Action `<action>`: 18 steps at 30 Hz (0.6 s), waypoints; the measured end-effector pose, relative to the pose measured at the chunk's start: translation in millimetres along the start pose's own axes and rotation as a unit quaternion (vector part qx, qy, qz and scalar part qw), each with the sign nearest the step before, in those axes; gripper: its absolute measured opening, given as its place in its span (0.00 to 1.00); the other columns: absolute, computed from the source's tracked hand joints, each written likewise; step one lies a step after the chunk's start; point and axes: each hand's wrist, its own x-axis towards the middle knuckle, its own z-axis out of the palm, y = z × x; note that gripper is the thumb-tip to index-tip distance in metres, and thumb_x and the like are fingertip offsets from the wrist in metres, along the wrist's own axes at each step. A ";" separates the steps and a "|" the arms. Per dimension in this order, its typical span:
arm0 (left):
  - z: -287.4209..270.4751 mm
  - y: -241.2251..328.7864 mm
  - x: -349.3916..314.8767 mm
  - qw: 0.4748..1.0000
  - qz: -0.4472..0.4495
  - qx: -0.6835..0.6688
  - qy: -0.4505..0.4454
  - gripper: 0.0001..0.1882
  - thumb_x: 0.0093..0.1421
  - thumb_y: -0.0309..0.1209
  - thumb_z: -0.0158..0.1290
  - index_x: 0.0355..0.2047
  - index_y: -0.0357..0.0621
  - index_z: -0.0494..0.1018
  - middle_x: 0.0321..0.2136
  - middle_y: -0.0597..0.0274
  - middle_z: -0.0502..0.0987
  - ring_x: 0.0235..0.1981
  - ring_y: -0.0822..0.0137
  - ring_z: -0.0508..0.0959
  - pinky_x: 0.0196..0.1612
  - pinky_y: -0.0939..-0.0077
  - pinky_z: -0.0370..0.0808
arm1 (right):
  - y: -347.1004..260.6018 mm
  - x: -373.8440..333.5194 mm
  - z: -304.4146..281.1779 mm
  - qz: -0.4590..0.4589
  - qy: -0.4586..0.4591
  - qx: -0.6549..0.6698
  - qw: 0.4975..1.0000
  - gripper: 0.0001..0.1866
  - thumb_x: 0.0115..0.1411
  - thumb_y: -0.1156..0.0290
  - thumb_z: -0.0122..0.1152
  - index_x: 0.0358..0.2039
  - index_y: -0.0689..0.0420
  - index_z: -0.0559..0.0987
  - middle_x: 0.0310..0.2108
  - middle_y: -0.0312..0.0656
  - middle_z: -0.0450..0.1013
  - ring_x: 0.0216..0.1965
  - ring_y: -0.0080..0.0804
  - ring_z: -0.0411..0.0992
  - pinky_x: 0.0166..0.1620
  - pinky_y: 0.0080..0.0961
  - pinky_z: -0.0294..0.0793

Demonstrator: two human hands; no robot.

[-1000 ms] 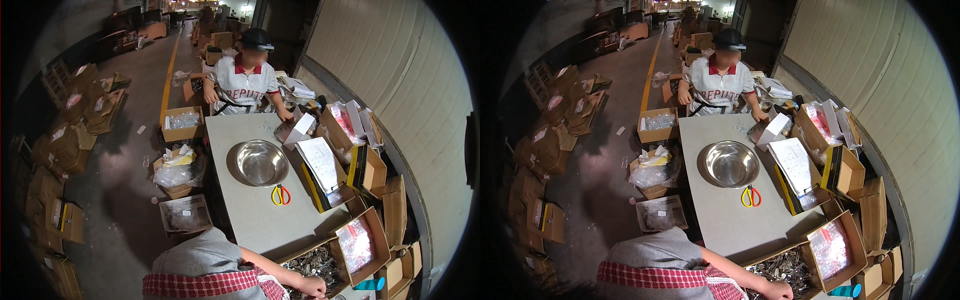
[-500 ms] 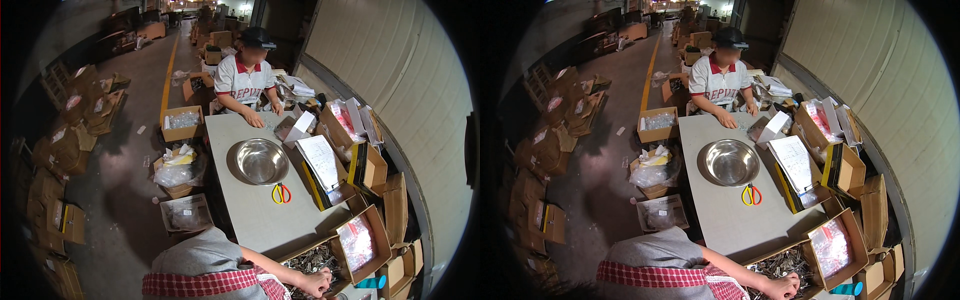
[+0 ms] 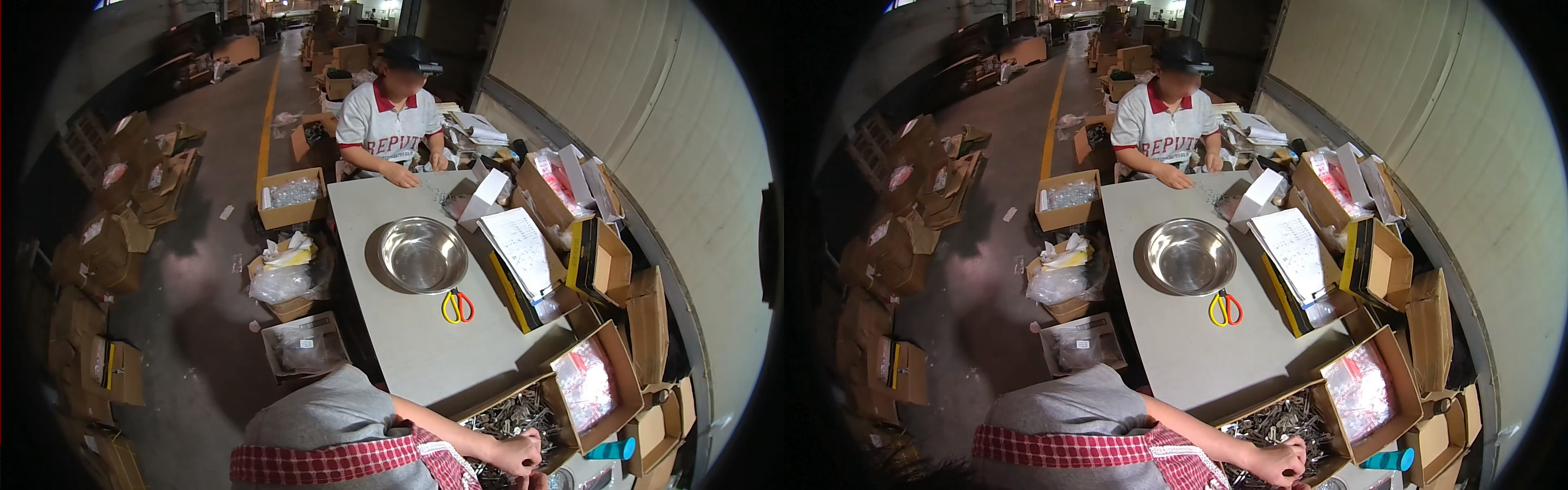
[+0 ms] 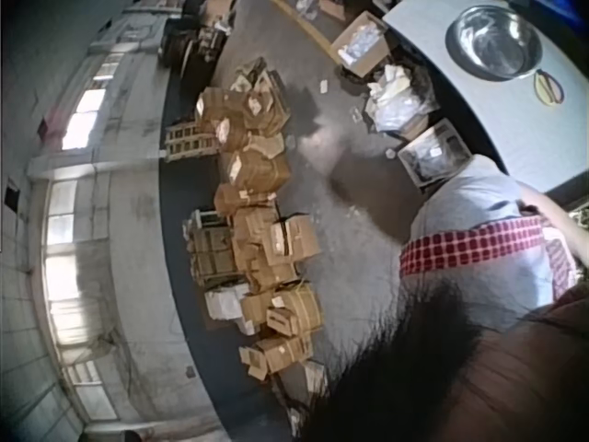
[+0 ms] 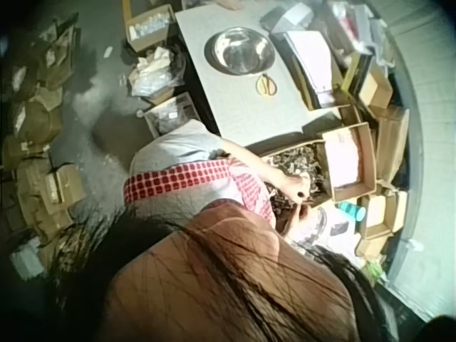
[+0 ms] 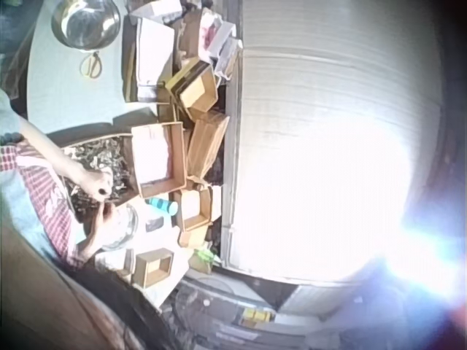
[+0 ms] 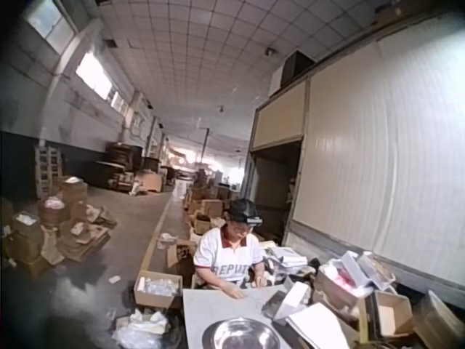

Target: The person is sorting small metal hardware components (hinges) into plastic bags.

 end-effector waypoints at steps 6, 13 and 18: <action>-6.3 -6.3 0.3 0.990 -0.077 0.054 -0.100 0.09 0.45 0.34 0.63 0.15 0.46 0.75 0.20 0.61 0.76 0.37 0.55 0.77 0.54 0.59 0.65 | -6.5 11.2 1.7 -0.010 -0.019 -0.036 0.999 0.17 0.64 0.56 0.63 0.41 0.58 0.82 0.43 0.53 0.78 0.46 0.46 0.76 0.51 0.44 0.72; -9.5 6.1 5.4 0.999 -0.038 -0.011 -0.010 0.09 0.41 0.32 0.63 0.15 0.43 0.74 0.31 0.56 0.78 0.47 0.53 0.73 0.53 0.58 0.66 | -23.4 15.0 -4.8 -0.069 -0.003 -0.083 0.994 0.16 0.59 0.63 0.65 0.44 0.58 0.82 0.51 0.51 0.76 0.53 0.46 0.73 0.56 0.44 0.70; -12.1 3.7 4.2 0.999 -0.004 0.036 0.037 0.11 0.37 0.32 0.64 0.14 0.42 0.73 0.37 0.50 0.76 0.50 0.48 0.69 0.54 0.54 0.64 | -33.0 16.9 -9.1 -0.111 0.012 -0.115 0.987 0.17 0.57 0.67 0.67 0.46 0.59 0.82 0.56 0.50 0.74 0.58 0.47 0.70 0.61 0.44 0.67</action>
